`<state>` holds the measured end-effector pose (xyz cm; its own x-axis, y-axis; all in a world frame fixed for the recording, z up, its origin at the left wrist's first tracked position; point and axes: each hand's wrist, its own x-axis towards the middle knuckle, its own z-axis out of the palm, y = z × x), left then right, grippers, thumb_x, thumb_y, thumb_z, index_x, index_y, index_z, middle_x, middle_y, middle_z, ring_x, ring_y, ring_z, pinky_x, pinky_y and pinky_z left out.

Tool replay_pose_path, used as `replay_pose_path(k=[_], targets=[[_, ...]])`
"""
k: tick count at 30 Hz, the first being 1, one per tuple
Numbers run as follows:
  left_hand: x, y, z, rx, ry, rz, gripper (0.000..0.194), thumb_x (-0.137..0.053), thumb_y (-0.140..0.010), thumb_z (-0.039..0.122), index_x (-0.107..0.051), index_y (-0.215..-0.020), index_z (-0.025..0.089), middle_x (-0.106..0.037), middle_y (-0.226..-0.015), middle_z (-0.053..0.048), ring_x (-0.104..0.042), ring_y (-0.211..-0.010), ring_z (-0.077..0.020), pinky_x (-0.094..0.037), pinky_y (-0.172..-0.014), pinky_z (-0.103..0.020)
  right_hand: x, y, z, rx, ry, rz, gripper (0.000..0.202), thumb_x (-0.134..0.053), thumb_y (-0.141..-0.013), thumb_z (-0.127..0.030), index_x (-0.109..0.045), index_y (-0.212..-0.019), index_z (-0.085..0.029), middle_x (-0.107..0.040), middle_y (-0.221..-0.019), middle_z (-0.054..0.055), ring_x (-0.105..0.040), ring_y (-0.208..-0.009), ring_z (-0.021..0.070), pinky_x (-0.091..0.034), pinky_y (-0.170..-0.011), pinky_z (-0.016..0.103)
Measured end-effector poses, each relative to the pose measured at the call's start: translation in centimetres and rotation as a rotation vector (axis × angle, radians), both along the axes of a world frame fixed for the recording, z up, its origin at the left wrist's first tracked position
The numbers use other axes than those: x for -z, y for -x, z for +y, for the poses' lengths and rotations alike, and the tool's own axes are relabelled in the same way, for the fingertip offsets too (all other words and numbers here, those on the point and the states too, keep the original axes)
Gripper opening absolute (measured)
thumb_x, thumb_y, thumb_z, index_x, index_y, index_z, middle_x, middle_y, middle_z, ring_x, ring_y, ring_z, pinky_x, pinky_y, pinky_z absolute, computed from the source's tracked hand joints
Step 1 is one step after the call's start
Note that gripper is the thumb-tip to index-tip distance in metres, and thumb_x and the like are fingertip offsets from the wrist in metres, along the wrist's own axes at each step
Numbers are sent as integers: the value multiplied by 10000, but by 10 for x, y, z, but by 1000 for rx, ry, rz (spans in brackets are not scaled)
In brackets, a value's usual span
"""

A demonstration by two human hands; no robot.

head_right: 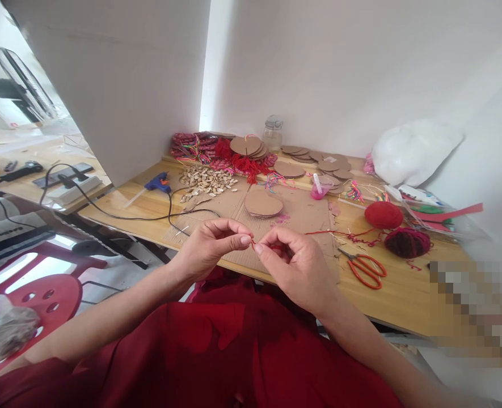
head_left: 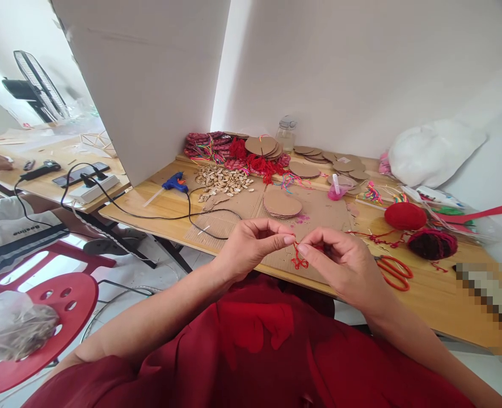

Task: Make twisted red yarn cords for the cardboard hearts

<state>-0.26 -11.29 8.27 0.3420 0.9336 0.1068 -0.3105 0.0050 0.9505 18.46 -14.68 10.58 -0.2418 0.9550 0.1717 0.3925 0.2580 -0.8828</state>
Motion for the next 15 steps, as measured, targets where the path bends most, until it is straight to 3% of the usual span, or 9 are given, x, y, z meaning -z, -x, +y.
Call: replay_pose_path(k=[6, 8, 10, 12, 15], targets=[[-6, 4, -1, -69, -93, 88, 214, -821, -740, 340, -731, -783, 150, -689, -754, -12, -584, -710, -114, -439, -726, -246, 4, -11, 7, -56, 36, -97, 257, -585, -947, -428, -651, -828, -210, -601, -733, 1, -526, -676, 148, -410, -615, 288], [-9, 5, -1, -70, -121, 126, 210, -813, -748, 341, -732, -781, 150, -694, -755, -23, -599, -716, -131, -450, -724, -261, 3, -14, 10, -89, 82, -115, 228, -610, -934, -434, -689, -943, -221, -665, -864, 30, -594, -794, 178, -452, -646, 289], [-12, 7, -2, -82, -185, 182, 190, -804, -758, 332, -737, -775, 155, -695, -763, -34, -608, -734, -150, -456, -734, -279, 0, -14, 12, -155, 144, 11, 292, -658, -903, -408, -663, -1144, -243, -669, -1104, 66, -609, -995, 216, -492, -675, 280], [-15, 8, -3, -115, -281, 251, 162, -797, -769, 321, -744, -757, 169, -689, -762, -35, -603, -754, -159, -450, -753, -292, -5, -10, 12, -247, 262, 236, 440, -699, -868, -372, -591, -1278, -258, -623, -1236, 87, -596, -1070, 220, -502, -646, 254], [-19, 9, -2, -136, -391, 331, 143, -775, -798, 331, -761, -763, 193, -674, -713, -25, -585, -760, -164, -437, -781, -307, -8, -1, 12, -300, 496, 459, 380, -732, -835, -360, -653, -1178, -214, -664, -1027, 80, -627, -834, 160, -411, -512, 196]])
